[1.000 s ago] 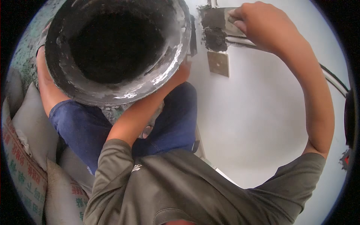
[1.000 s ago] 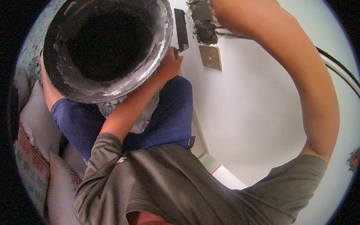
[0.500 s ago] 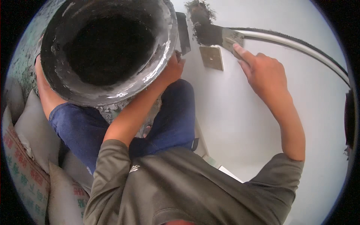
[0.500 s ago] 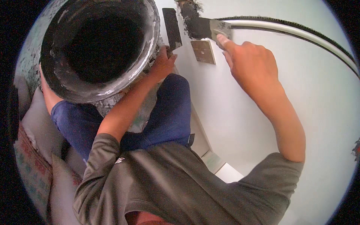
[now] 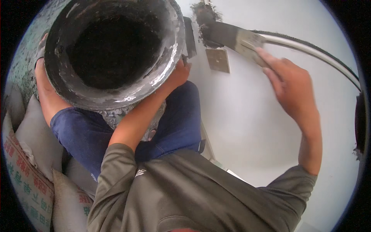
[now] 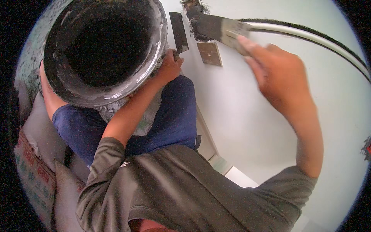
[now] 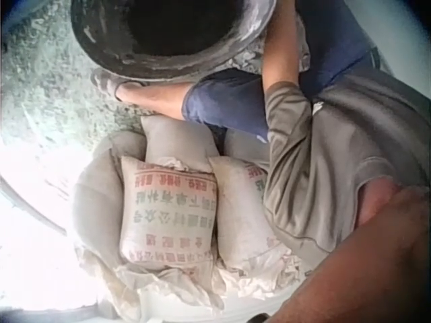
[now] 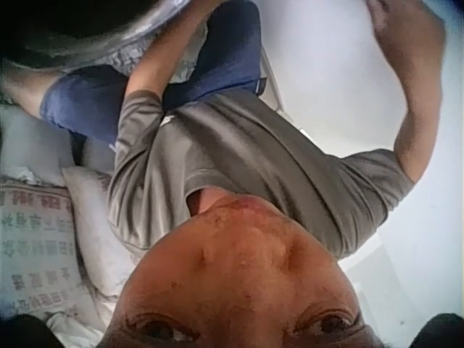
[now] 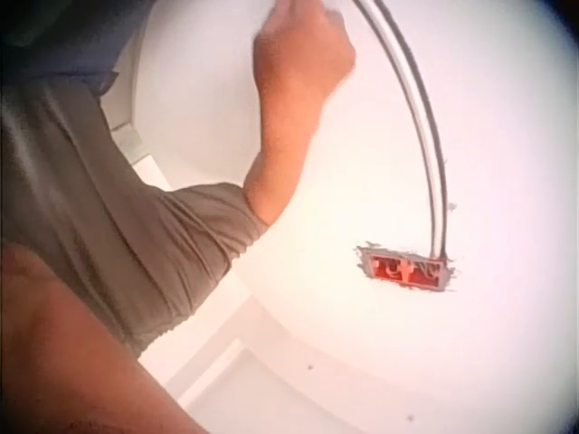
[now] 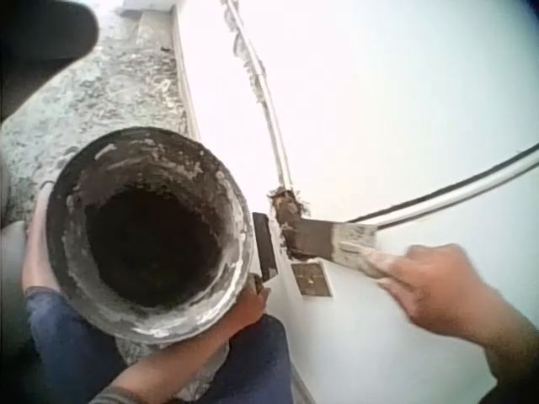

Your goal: Apply plaster or cement mix to a hole in a wall near electrical conduits using a trowel.

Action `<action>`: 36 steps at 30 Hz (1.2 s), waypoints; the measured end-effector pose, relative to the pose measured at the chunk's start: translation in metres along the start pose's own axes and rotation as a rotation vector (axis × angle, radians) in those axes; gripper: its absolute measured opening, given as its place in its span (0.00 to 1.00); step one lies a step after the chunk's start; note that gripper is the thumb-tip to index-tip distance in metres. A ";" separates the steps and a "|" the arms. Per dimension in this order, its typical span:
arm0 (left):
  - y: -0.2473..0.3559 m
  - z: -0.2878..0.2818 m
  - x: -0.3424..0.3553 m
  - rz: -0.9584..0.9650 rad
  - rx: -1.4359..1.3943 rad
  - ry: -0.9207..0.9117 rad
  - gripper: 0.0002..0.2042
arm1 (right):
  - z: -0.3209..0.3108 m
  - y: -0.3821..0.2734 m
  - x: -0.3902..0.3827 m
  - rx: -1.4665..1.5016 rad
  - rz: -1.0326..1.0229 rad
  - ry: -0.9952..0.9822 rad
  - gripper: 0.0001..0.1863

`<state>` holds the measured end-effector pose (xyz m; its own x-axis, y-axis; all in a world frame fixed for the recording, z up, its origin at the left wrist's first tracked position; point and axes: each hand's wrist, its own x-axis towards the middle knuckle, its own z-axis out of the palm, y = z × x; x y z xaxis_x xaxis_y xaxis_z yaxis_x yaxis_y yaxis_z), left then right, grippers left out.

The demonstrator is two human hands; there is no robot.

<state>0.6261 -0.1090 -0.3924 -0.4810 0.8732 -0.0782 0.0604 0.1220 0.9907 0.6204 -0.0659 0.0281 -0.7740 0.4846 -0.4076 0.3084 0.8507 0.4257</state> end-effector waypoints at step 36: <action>-0.013 0.006 -0.003 -0.093 -0.163 0.041 0.18 | 0.027 -0.033 0.070 -0.290 -0.087 -0.258 0.08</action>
<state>0.6318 -0.1100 -0.4059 -0.5137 0.8412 -0.1689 -0.1265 0.1204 0.9846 0.5707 -0.0547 -0.0365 -0.6144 0.4803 -0.6260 0.0506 0.8157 0.5762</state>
